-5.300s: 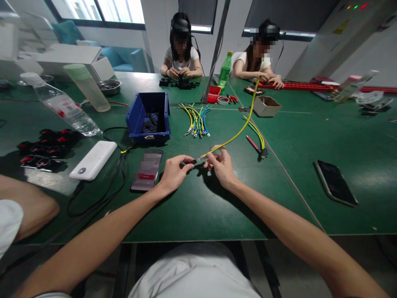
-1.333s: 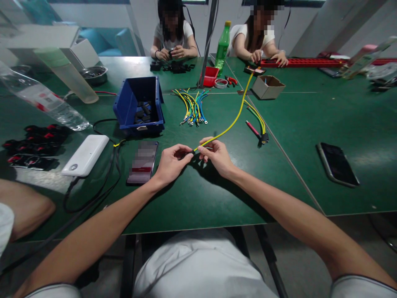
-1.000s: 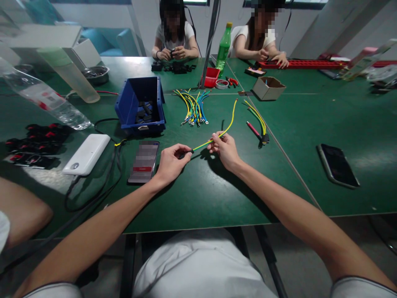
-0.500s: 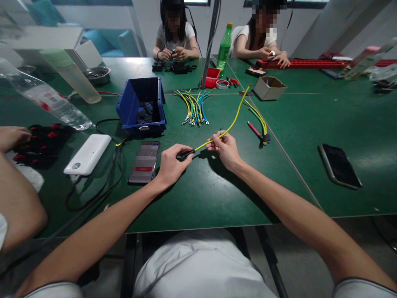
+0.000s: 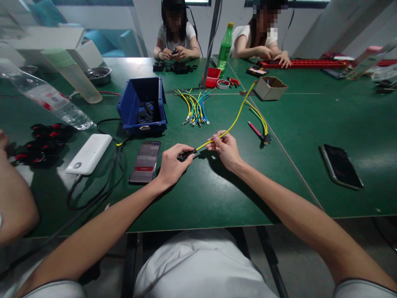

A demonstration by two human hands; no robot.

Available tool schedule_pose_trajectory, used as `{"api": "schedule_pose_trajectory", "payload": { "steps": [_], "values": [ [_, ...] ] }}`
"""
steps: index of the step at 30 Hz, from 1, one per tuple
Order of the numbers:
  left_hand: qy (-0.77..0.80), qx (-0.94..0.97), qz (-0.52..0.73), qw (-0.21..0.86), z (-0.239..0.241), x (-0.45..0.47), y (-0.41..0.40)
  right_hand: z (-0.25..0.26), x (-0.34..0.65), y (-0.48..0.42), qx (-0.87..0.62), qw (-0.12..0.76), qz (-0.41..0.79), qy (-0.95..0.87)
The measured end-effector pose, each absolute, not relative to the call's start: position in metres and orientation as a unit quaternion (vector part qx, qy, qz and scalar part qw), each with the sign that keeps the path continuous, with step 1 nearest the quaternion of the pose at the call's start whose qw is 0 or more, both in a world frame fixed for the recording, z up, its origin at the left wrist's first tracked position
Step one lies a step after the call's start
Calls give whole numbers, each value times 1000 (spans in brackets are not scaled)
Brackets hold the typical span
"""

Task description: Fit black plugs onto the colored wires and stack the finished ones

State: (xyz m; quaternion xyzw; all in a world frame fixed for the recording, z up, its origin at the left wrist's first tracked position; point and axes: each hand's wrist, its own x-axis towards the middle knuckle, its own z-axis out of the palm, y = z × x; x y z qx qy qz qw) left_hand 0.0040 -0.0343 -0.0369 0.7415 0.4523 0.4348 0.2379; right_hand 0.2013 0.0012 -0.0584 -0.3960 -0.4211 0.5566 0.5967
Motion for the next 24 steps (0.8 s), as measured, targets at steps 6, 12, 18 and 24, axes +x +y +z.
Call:
{"api": "schedule_pose_trajectory", "payload": {
  "steps": [6,12,18,24],
  "values": [
    [443,741,441,246,-43,3,-32,-58,200,-1,-395,587,567,-422],
    [437,739,441,262,-45,3,-32,-56,199,-2,-391,587,569,-423],
    [434,741,434,272,-43,2,-32,-57,200,-1,-391,590,566,-423],
    [423,747,429,281,-45,3,-32,-58,200,0,-395,588,563,-427]
  ]
}}
